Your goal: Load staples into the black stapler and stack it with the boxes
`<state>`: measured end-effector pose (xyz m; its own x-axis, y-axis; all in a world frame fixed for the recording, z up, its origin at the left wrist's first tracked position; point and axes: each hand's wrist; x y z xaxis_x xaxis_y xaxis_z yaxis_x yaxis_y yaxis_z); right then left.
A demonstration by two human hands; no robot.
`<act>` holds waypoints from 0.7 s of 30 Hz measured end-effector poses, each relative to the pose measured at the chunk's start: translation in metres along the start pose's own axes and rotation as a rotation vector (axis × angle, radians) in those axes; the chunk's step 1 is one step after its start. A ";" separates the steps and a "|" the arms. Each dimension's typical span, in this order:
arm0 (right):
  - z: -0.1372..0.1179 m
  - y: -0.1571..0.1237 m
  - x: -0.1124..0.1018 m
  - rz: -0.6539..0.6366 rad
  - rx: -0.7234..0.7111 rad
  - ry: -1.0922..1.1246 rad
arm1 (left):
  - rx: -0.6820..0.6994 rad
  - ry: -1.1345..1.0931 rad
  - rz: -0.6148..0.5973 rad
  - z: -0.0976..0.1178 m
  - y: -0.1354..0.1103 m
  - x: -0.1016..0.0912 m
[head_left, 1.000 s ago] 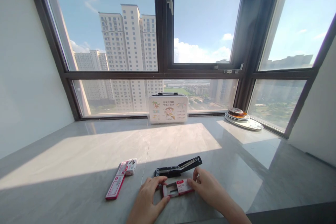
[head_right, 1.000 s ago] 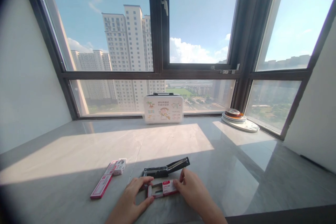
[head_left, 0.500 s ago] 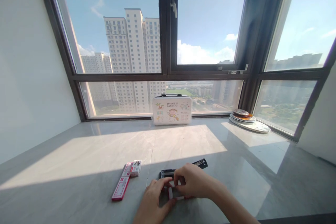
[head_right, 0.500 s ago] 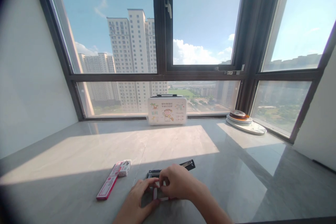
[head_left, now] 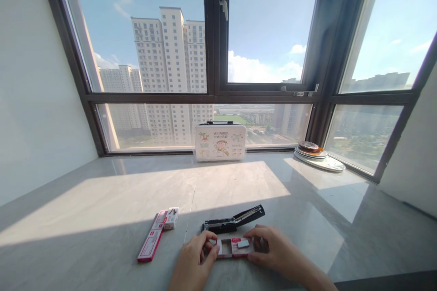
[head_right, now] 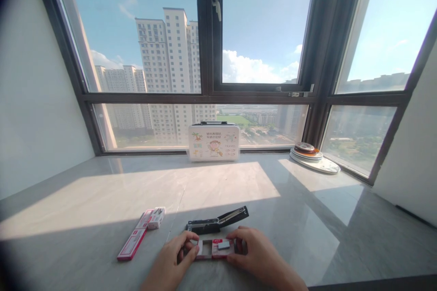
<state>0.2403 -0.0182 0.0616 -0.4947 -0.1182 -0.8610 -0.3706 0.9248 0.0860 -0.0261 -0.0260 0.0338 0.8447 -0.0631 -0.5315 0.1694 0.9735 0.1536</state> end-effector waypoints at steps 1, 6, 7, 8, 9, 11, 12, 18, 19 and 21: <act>-0.002 0.001 0.002 -0.004 -0.005 -0.002 | 0.004 0.003 -0.005 0.003 0.000 0.004; -0.012 0.006 0.003 -0.033 -0.020 -0.031 | 0.037 -0.075 -0.047 0.010 -0.002 0.016; -0.014 0.007 0.001 -0.029 -0.021 -0.042 | 0.036 -0.094 -0.051 0.008 -0.002 0.014; -0.016 0.008 0.000 -0.017 -0.020 -0.050 | 0.036 -0.098 -0.040 0.006 -0.001 0.009; -0.018 0.009 -0.001 -0.002 -0.017 -0.056 | 0.036 -0.082 -0.007 0.002 0.002 0.003; -0.024 0.013 0.000 0.019 -0.018 -0.066 | 0.031 0.001 0.103 -0.004 0.010 -0.011; -0.027 0.015 0.001 0.018 -0.028 -0.073 | 0.028 0.048 0.144 -0.006 0.014 -0.018; -0.045 0.037 0.014 0.020 -0.084 -0.132 | 0.046 0.131 0.039 -0.008 0.029 -0.027; -0.046 0.041 0.016 0.044 -0.093 -0.138 | 0.041 0.126 0.034 -0.008 0.028 -0.023; -0.048 0.049 0.017 0.092 -0.110 -0.132 | 0.034 0.119 0.033 -0.009 0.024 -0.016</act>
<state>0.1760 0.0075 0.0757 -0.4261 0.0204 -0.9044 -0.4155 0.8837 0.2157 -0.0403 -0.0001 0.0384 0.7845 -0.0026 -0.6201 0.1614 0.9664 0.2000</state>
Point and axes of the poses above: each hand's wrist, its own y-axis towards the middle knuckle, its own x-axis out of the palm, z = x × y, and after that the axes turned 13 degrees about -y, right-handed
